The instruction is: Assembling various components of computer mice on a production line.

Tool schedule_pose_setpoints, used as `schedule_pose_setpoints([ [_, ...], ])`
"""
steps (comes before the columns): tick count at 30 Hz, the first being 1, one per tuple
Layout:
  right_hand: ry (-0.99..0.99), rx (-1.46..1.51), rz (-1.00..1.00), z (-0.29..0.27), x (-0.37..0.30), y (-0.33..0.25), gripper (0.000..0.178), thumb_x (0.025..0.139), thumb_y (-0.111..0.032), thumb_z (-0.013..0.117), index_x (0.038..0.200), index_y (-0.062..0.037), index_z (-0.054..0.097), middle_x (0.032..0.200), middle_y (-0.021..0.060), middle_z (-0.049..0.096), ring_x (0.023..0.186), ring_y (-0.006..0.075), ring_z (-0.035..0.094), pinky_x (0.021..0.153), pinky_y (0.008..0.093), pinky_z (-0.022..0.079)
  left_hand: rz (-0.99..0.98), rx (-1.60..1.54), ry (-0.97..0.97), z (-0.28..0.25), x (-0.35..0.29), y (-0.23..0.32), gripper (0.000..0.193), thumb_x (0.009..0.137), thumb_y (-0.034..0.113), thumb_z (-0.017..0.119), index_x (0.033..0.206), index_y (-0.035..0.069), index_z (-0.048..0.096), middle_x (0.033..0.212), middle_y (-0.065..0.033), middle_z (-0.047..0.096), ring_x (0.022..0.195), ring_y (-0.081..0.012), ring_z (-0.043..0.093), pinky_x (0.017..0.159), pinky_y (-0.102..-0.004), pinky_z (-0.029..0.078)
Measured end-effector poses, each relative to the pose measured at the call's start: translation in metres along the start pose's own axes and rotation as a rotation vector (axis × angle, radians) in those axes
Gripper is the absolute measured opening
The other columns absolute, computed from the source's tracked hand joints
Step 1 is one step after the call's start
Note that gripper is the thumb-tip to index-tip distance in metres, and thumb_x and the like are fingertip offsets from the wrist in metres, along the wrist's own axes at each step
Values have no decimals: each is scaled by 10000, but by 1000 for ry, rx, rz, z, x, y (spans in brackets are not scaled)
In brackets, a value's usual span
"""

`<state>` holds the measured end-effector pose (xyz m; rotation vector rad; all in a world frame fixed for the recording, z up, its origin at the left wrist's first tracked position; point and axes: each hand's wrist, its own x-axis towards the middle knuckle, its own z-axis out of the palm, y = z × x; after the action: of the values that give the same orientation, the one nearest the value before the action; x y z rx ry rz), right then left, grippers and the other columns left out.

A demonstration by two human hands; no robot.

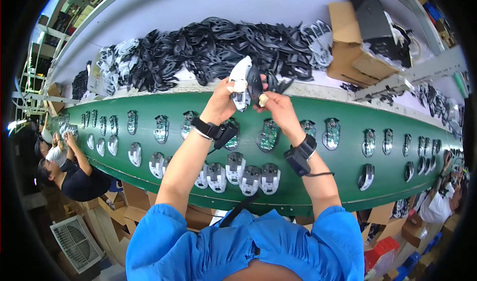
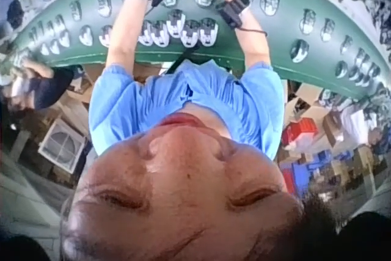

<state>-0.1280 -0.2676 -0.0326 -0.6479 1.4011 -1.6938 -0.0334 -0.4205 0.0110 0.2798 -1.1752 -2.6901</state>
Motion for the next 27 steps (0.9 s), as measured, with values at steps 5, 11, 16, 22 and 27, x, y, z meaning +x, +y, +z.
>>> schedule_pose_setpoints([
  [5, 507, -562, -346, 7, -55, -51, 155, 780, -81, 658, 927, -34, 650, 786, 68, 618, 698, 174, 603, 621, 282, 456, -54, 71, -12, 41, -19, -23, 448, 818, 176, 615, 1186, -62, 520, 1026, -93, 638, 895, -172, 639, 851, -298, 512],
  [11, 578, -625, -399, -18, -100, -54, 123, 740, -35, 683, 841, -23, 615, 768, 56, 598, 641, 158, 590, 570, 274, 461, -163, 9, -28, 85, -33, -47, 418, 835, 122, 609, 1216, -10, 498, 1051, -60, 619, 908, -142, 628, 801, -283, 516],
  [16, 631, -100, -226, -48, -133, -53, 100, 831, -7, 656, 895, -6, 580, 782, 9, 610, 682, 66, 575, 598, 209, 474, -90, 202, 87, 98, -41, -67, 549, 832, 188, 606, 1327, 32, 427, 1144, -104, 586, 1024, -169, 590, 908, -317, 478],
  [22, 500, -137, -202, -16, -150, -89, 285, 780, -12, 720, 1033, -14, 588, 788, 26, 631, 694, 69, 598, 626, 209, 507, -100, 159, 147, 117, -44, -77, 465, 946, 359, 453, 1310, 71, 436, 1170, -14, 534, 1063, -98, 507, 888, -280, 423],
  [27, 530, -403, -167, -4, -144, -91, 338, 766, -29, 728, 1057, -49, 558, 736, 40, 653, 645, 80, 624, 587, 220, 511, -104, 169, 159, 121, -49, -82, 462, 953, 384, 425, 1286, 66, 457, 1134, -13, 551, 1024, -97, 517, 880, -257, 420],
])
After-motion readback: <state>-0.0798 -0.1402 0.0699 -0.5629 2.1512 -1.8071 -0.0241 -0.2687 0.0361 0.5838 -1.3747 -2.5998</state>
